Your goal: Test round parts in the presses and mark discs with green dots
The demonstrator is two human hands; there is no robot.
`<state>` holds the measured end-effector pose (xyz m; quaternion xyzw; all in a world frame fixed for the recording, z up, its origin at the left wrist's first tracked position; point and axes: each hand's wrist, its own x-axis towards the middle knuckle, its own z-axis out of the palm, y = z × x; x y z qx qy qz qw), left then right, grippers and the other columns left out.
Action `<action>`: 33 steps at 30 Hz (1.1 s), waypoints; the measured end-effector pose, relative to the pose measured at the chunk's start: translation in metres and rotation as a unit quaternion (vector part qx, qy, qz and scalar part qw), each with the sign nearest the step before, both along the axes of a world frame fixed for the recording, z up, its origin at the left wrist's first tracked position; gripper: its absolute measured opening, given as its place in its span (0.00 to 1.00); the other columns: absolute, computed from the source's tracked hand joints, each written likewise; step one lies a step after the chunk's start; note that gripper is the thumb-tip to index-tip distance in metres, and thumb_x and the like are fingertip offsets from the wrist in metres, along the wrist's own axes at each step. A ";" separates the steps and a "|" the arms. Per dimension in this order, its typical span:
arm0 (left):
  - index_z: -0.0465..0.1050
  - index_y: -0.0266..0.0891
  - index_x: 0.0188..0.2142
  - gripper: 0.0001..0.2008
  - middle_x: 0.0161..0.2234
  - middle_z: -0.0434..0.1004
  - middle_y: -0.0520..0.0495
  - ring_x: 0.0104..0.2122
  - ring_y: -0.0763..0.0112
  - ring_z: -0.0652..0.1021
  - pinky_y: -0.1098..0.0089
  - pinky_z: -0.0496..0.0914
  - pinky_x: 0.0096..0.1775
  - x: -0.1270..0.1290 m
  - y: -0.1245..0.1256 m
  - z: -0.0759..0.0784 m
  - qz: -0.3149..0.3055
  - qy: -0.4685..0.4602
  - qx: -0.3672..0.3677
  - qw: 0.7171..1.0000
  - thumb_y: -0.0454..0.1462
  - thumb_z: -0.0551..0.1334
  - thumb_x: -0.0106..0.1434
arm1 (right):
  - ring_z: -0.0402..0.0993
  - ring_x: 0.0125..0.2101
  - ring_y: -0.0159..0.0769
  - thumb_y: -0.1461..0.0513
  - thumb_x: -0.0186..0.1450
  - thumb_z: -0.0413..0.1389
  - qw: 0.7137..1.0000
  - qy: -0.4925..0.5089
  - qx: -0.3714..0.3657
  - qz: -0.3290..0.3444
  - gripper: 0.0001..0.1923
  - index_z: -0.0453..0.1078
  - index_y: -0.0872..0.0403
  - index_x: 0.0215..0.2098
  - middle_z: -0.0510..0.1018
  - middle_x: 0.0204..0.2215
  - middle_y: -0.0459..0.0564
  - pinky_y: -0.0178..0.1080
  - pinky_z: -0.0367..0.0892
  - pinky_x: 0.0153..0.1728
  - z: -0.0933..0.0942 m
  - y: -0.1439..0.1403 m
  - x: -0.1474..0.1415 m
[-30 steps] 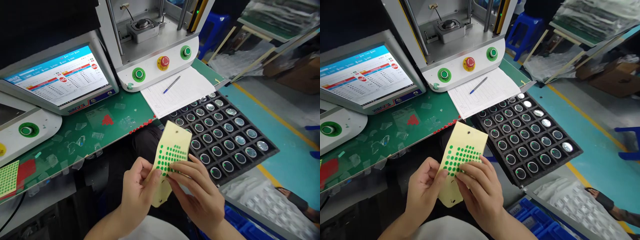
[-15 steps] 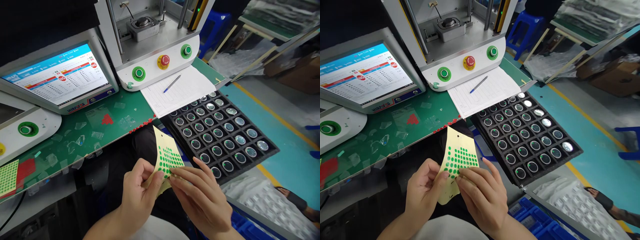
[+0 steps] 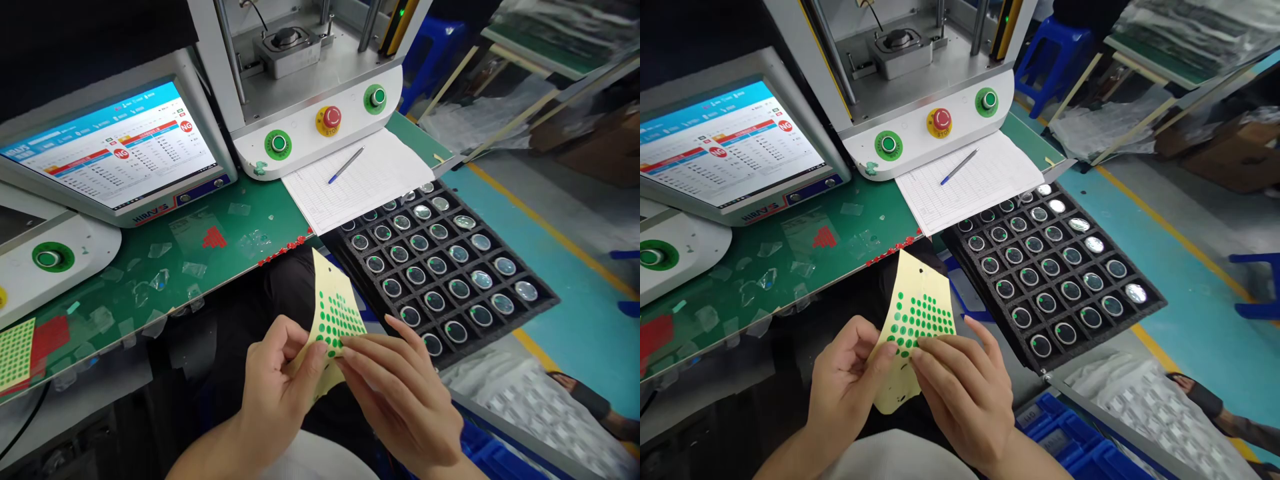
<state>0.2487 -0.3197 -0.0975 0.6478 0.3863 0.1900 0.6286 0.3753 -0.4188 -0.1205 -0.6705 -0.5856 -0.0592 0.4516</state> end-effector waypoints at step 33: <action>0.54 0.42 0.21 0.19 0.19 0.44 0.60 0.21 0.76 0.50 0.72 0.47 0.25 0.071 0.040 -0.038 -0.017 0.173 -0.054 0.983 0.47 0.59 0.60 | 0.75 0.40 0.36 0.56 0.69 0.57 0.805 0.344 -0.281 -0.393 0.13 0.70 0.57 0.46 0.76 0.42 0.50 0.43 0.74 0.41 -0.215 0.071 0.363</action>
